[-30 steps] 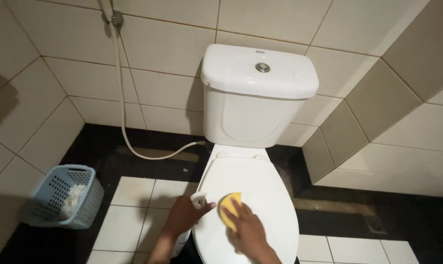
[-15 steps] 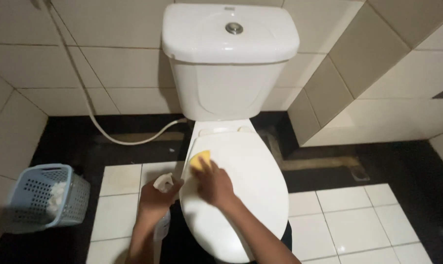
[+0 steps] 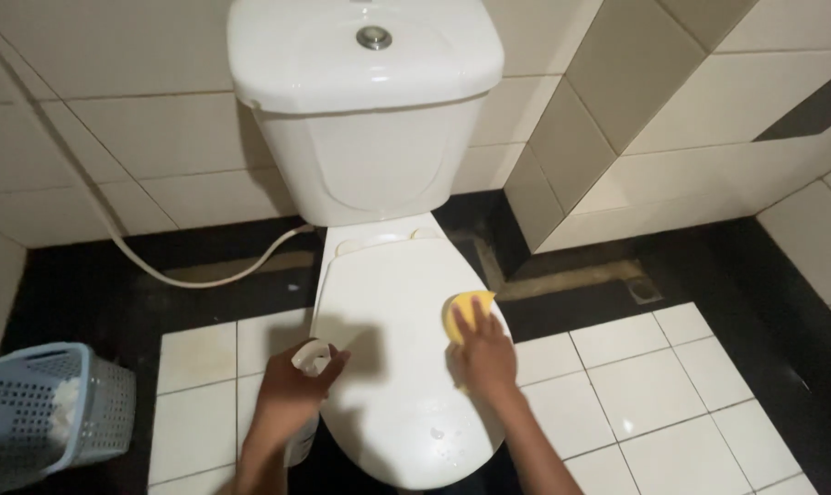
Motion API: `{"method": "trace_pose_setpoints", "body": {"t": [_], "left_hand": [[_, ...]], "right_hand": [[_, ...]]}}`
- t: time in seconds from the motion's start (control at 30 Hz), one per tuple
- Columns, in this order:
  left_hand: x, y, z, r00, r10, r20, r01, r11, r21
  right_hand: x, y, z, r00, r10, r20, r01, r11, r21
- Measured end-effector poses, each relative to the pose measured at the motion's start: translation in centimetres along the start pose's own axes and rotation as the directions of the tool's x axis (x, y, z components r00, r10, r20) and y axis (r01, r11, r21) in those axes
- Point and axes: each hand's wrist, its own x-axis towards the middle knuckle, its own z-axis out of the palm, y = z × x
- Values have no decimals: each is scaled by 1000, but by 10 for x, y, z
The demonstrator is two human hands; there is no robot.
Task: Scrubbing the exterior and interior of a toilet bowl using a sponge and cleaning spray.
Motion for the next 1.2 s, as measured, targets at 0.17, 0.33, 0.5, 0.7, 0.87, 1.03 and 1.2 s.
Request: {"method": "trace_pose_setpoints", "body": {"t": [0.17,0.33,0.5,0.7,0.87,1.03,1.2], "left_hand": [[2,7,2,1000,12,-18,-9,986,165],[-5,7,1,992,105,-69,-98,991,89],[-13,17,0,998,54,-9,-50,971,235],[17,-18,22,955,284,83,-296,918,265],[19,-22,26,970,237,58,-242,964,111],[11,-16,9,996,41,78,-43,999,33],[6,-36,-4,996,85,23,-85,996,-5]], "right_hand": [[-60,-90,-44,825,-34,564,-333,777,534],[-94,-68,-10,771,-634,-55,599,694,399],[-55,3,-19,935,-63,349,-37,961,273],[1,20,-5,993,105,61,-112,986,124],[-33,-14,-12,970,-226,93,214,969,119],[-76,-12,-18,909,-329,257,281,937,208],[-40,18,-4,980,-135,145,112,981,160]]}}
